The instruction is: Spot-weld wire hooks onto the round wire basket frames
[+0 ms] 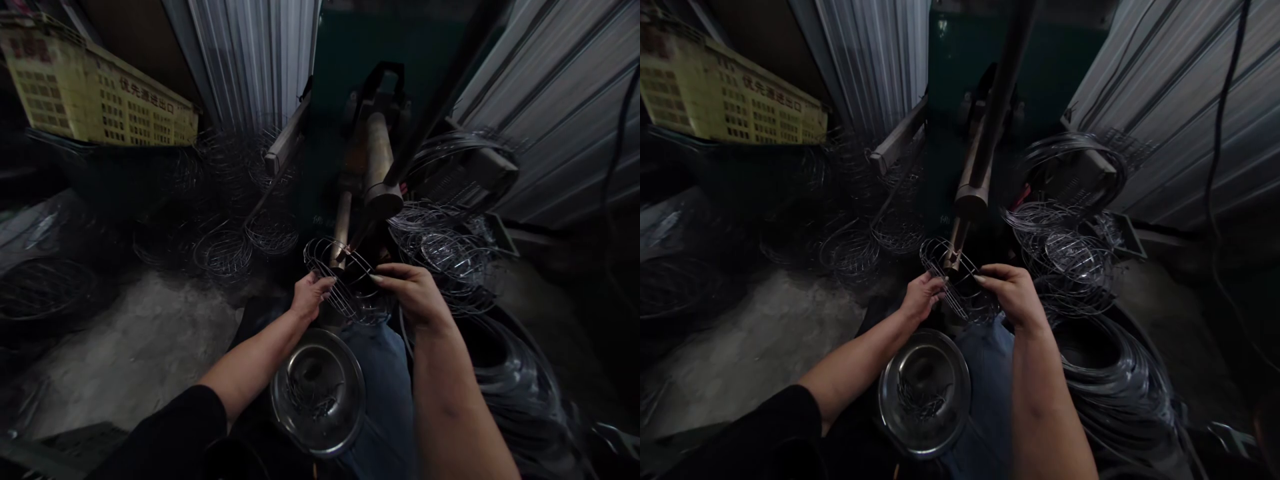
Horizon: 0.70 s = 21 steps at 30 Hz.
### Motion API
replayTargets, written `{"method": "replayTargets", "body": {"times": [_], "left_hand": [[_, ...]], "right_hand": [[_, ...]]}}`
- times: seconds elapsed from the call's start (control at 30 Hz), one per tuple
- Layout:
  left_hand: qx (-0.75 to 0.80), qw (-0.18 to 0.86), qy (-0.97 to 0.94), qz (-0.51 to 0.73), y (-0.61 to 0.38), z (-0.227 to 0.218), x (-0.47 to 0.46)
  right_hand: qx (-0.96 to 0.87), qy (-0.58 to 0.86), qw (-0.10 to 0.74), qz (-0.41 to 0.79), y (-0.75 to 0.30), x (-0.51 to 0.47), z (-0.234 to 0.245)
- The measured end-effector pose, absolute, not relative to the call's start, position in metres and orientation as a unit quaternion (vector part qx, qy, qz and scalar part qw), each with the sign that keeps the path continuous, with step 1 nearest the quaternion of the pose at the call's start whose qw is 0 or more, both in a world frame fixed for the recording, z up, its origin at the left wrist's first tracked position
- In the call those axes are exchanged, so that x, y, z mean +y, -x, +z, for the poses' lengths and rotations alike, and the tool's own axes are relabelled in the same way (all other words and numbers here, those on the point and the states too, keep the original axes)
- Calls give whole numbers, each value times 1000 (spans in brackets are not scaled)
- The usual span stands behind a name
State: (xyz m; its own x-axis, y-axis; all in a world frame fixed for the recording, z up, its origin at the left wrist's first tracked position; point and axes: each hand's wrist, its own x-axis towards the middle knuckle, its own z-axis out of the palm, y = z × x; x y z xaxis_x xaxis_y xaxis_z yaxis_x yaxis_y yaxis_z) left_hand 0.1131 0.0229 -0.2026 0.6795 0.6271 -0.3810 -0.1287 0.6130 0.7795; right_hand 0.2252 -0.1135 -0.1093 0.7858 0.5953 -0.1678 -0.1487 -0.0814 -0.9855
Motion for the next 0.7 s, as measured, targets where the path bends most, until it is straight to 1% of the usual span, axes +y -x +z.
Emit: {"method": "replayTargets", "body": {"times": [0.23,0.33,0.43,0.57,0.7], "left_hand": [[357,832,-353,235,-117,-203,33],[356,836,-351,226,-116,-205,32],[349,843,-346,217,-116,-209,31],[352,863,-310,186,-116,-214,32],[371,873,-268,167,-117,-211,34]], "right_hand": [[-164,668,676,265,-230,-91,-113],[-147,645,692,289,-232,-108,-122],[-129,643,686,316,-232,-130,-134],[-120,643,700,285,-227,-134,-137],[-151,643,705,260,-226,-109,-124]]}}
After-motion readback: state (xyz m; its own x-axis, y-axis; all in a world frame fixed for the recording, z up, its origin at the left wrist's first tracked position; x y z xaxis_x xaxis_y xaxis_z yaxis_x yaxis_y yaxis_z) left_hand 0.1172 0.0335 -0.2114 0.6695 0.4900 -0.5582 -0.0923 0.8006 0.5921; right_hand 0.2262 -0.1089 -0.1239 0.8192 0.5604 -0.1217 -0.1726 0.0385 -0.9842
